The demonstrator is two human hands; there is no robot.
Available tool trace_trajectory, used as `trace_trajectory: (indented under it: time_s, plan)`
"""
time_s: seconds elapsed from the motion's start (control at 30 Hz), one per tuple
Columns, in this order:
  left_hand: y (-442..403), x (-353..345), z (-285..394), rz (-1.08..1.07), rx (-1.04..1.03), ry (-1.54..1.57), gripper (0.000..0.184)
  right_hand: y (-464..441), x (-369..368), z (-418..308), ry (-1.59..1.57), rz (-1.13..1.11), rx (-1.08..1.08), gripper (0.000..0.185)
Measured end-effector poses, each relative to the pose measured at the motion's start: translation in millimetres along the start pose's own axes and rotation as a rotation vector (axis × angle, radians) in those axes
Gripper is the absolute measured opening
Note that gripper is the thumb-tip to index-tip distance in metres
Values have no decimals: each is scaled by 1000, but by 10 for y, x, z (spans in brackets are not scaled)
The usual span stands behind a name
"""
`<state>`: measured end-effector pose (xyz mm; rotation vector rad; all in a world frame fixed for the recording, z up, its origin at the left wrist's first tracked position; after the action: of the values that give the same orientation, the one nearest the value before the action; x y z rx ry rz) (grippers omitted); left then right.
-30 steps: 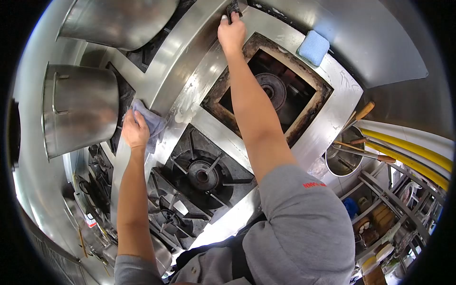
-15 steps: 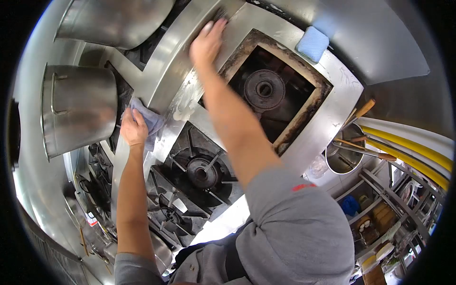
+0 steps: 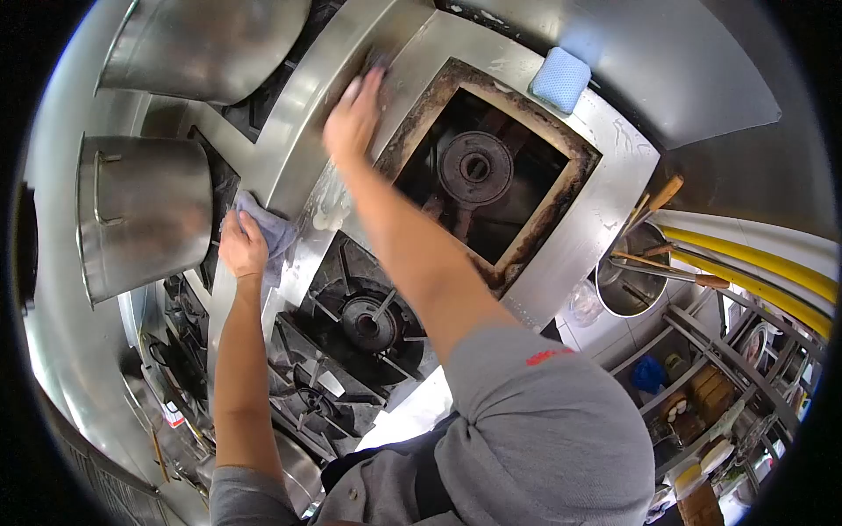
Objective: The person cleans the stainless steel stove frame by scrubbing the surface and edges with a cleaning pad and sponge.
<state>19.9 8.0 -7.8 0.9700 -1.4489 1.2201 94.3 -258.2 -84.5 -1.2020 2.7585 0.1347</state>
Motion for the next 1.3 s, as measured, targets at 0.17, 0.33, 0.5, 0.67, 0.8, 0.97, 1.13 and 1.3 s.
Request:
trace_trajectory:
  time_s: [0.17, 0.33, 0.5, 0.67, 0.8, 0.97, 1.13, 1.3]
  plan:
    - [0, -11, 5, 50, -22, 6, 31, 214, -127, 154, 124, -41, 36, 59]
    - [35, -3, -26, 48, -22, -7, 33, -1254, 322, 10, -6, 58, 53, 59]
    - [-1, -1, -8, 20, -24, -12, 35, 548, -221, 143, -81, -2, -4, 55]
    - [24, -9, 0, 104, -55, -9, 35, -86, -119, 112, -50, 89, 37, 57]
    - [8, 12, 12, 57, -32, -2, 34, -1388, 302, 108, 11, 104, 23, 54]
    - [1, 1, 25, 53, -29, 4, 32, 274, -179, 42, 10, 37, -24, 59]
    - [13, -15, 22, 81, -54, 3, 32, 383, -205, 71, 17, -16, -37, 59]
    - [9, 30, 35, 78, -45, -12, 33, -1297, 392, 35, -230, -3, -108, 56]
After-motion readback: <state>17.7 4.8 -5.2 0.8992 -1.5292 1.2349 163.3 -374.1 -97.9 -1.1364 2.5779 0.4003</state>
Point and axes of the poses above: each hand's wrist, its own y-axis away from the middle knuckle, its own x-axis out of the back of the hand, z = x × y, the point moved 3 cm from there along -y, towards the middle knuckle, and after that the axes turned 10 degrees about -z, right-handed, at the moved point
